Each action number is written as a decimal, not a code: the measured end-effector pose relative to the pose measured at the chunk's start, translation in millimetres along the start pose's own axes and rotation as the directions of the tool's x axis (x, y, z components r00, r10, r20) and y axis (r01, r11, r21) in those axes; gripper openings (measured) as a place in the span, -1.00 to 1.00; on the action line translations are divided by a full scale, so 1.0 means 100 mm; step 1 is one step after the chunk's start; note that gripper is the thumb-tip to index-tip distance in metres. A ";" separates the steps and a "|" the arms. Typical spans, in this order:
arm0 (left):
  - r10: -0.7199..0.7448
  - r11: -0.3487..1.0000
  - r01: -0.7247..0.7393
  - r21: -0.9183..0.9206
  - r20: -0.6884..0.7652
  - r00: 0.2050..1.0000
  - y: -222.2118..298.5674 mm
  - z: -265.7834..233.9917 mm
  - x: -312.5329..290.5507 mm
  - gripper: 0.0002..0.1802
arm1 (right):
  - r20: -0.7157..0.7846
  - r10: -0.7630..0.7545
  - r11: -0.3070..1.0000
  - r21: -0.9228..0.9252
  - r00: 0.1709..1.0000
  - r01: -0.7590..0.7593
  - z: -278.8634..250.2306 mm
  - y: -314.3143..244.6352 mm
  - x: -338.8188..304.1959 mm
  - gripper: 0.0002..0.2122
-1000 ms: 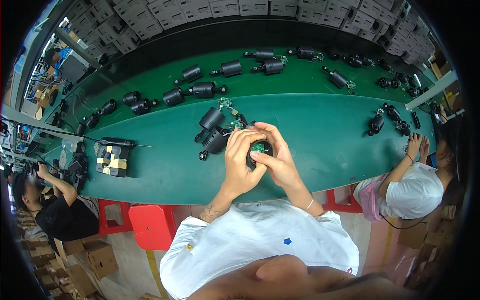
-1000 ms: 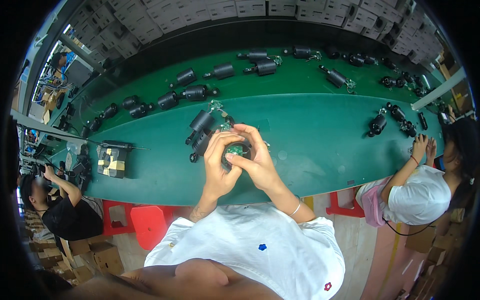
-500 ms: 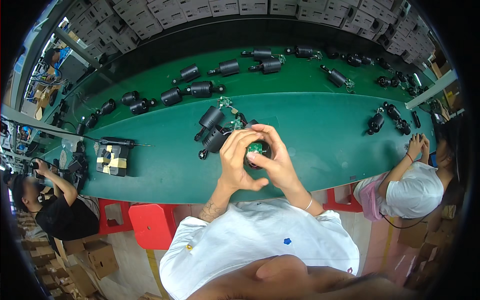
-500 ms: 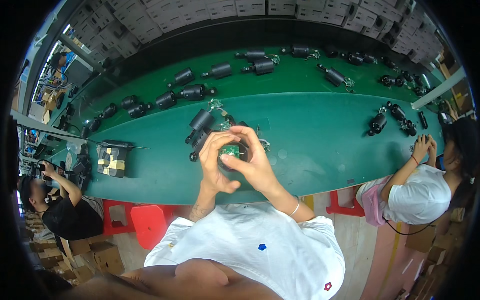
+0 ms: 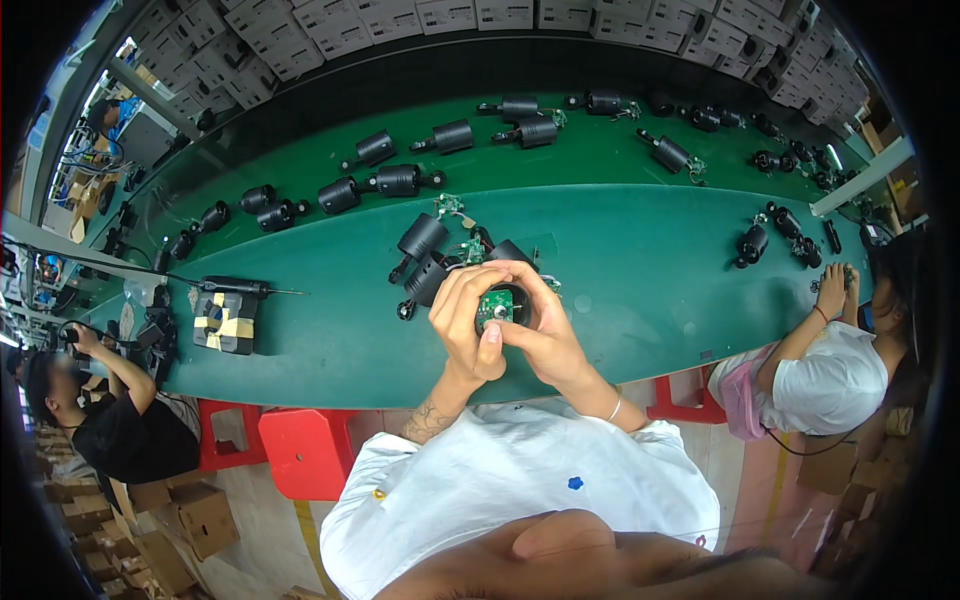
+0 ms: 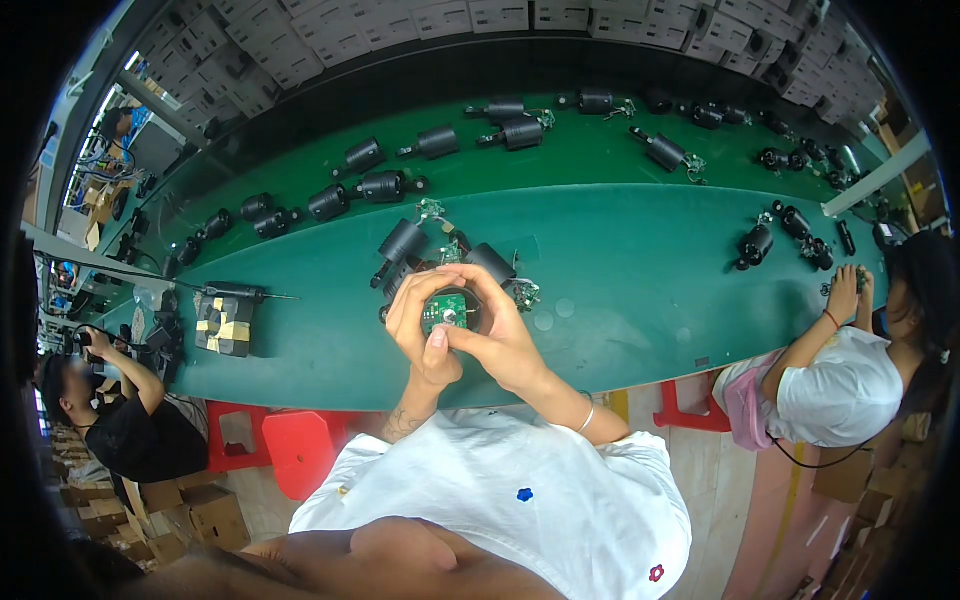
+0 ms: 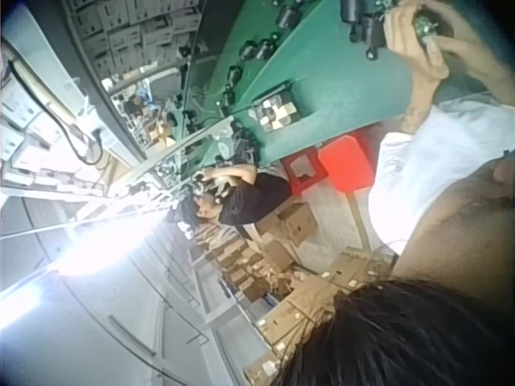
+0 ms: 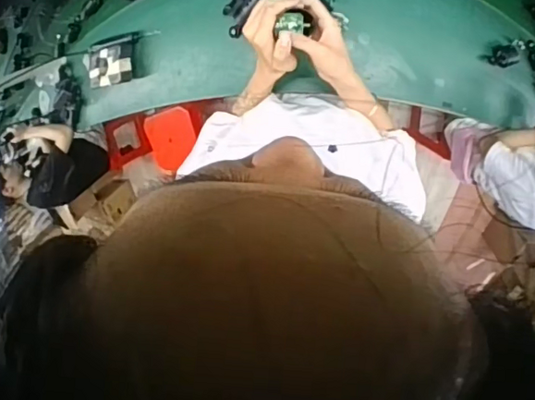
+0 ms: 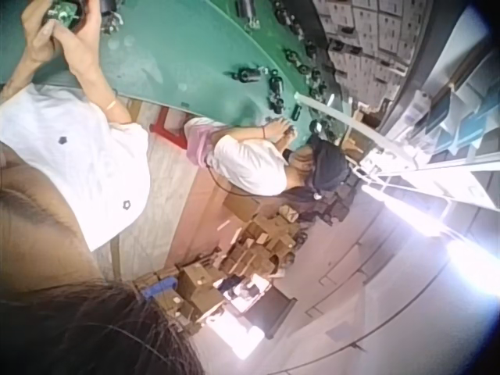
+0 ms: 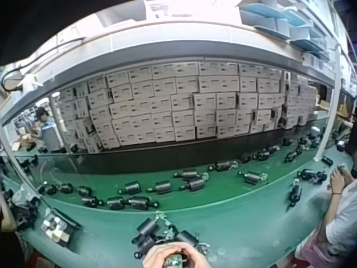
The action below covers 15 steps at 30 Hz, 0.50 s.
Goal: Assembling electronic components and circuit boards into plastic housings on a production line.
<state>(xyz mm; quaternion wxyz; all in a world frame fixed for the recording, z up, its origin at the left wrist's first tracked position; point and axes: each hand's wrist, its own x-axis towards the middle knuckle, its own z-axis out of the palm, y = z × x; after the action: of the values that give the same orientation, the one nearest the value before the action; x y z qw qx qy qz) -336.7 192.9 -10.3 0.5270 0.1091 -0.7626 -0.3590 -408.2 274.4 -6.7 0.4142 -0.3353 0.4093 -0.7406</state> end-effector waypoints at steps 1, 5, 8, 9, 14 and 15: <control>0.013 1.000 -0.013 0.018 -0.006 1.000 0.01 0.00 0.00 -0.49 | 0.002 0.010 1.000 -0.001 1.000 -0.010 0.01 -0.02 0.00 -0.43; 0.055 0.996 -0.053 0.071 -0.021 0.998 0.04 0.01 -0.01 -0.50 | 0.006 0.036 0.999 -0.004 0.999 -0.036 0.02 -0.08 0.00 -0.43; 0.040 0.997 -0.038 0.064 -0.033 0.999 0.04 0.02 -0.01 -0.52 | 0.027 -0.004 0.999 0.037 1.000 0.003 -0.02 -0.02 0.00 -0.44; 0.036 0.998 -0.033 0.060 -0.037 0.999 0.05 0.03 -0.02 -0.52 | 0.034 -0.018 0.999 0.049 0.999 0.016 -0.04 -0.01 -0.01 -0.44; 0.085 0.994 -0.079 0.079 -0.067 0.994 0.01 0.01 -0.03 -0.54 | -0.010 -0.016 0.995 0.102 1.000 0.017 0.03 0.02 -0.01 -0.42; 0.072 0.995 -0.067 0.072 -0.070 0.995 0.02 0.01 -0.02 -0.56 | -0.018 -0.041 0.995 0.092 0.999 0.042 0.03 0.03 0.00 -0.42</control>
<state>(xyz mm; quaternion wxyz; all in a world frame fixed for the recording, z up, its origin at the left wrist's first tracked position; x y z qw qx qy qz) -336.8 195.8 -10.8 0.5623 0.1136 -0.7584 -0.3093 -405.1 272.6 -8.1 0.4105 -0.3185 0.3709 -0.7698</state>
